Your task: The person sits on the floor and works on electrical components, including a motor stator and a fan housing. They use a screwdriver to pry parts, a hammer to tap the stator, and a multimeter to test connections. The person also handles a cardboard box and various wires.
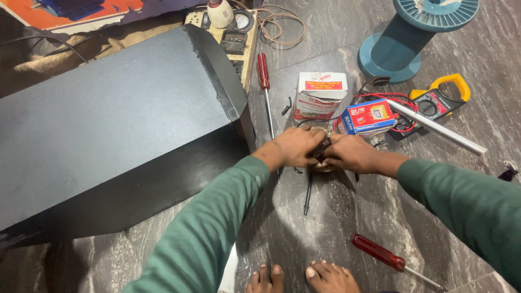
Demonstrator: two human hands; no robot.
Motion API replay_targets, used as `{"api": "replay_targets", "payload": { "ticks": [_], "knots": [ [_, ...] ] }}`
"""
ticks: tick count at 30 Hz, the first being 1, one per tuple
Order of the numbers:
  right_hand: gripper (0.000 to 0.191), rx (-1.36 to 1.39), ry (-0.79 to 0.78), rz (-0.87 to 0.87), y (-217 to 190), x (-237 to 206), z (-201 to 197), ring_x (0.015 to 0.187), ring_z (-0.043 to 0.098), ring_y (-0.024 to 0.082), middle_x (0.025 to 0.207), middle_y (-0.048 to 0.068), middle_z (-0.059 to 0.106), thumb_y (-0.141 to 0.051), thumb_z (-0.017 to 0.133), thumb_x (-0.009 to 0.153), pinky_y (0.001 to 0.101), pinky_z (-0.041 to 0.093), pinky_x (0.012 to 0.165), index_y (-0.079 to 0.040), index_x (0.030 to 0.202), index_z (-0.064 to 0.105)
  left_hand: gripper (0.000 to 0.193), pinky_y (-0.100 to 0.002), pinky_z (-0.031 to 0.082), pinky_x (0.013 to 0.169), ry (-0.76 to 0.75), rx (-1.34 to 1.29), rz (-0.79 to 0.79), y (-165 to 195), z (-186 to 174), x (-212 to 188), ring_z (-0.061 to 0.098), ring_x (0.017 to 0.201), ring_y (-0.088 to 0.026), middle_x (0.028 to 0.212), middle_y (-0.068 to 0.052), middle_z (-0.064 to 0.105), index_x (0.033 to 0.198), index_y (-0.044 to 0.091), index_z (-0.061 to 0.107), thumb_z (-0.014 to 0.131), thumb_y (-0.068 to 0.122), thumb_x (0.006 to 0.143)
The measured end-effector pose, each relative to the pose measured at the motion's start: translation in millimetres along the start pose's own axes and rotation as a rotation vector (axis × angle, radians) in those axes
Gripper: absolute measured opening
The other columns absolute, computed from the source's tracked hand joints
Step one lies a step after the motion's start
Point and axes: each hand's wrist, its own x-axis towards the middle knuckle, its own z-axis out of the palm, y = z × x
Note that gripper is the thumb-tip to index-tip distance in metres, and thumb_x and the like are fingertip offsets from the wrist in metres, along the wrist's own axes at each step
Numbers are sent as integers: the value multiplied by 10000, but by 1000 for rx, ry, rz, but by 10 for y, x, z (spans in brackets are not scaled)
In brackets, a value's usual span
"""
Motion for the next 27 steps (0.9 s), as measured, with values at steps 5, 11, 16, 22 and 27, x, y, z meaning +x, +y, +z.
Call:
{"api": "replay_targets", "payload": {
  "ticks": [5,11,16,22,27],
  "knots": [
    [221,17,24,-3,-10,-35,1,979,650,319,974,120,672,-285,663,855,455,515,832,-147,994,765,549,-503,506,961,-38,-22,-32,89,-17,2,604,1133,-442,1183,-208,660,1133,3,544,747,418,836],
    [222,-101,-41,-15,-105,-61,-59,933,675,339,939,129,694,-282,656,889,487,527,791,-134,1045,712,525,-518,493,980,-139,-54,-167,172,-11,-40,599,1154,-457,1120,-235,677,1162,-15,505,676,417,918],
    [297,-154,-56,-11,-109,15,-61,867,675,393,891,168,689,-190,674,786,526,524,746,-102,1070,685,487,-530,496,950,-53,-74,-169,228,3,-27,589,1170,-456,1139,-229,682,1149,-40,509,685,335,893],
    [191,-177,4,82,-51,96,128,902,679,399,914,178,695,-195,674,763,518,532,806,-37,868,697,512,-503,519,953,-49,-19,-218,243,30,-1,602,1178,-435,1171,-237,669,1206,-58,508,717,194,812],
    [173,-101,32,164,-22,93,210,930,674,391,963,181,683,-180,658,770,514,538,802,-26,837,700,523,-501,525,947,-17,-20,-201,267,48,-9,599,1178,-443,1183,-244,663,1188,-58,513,749,151,771]
  ]
}}
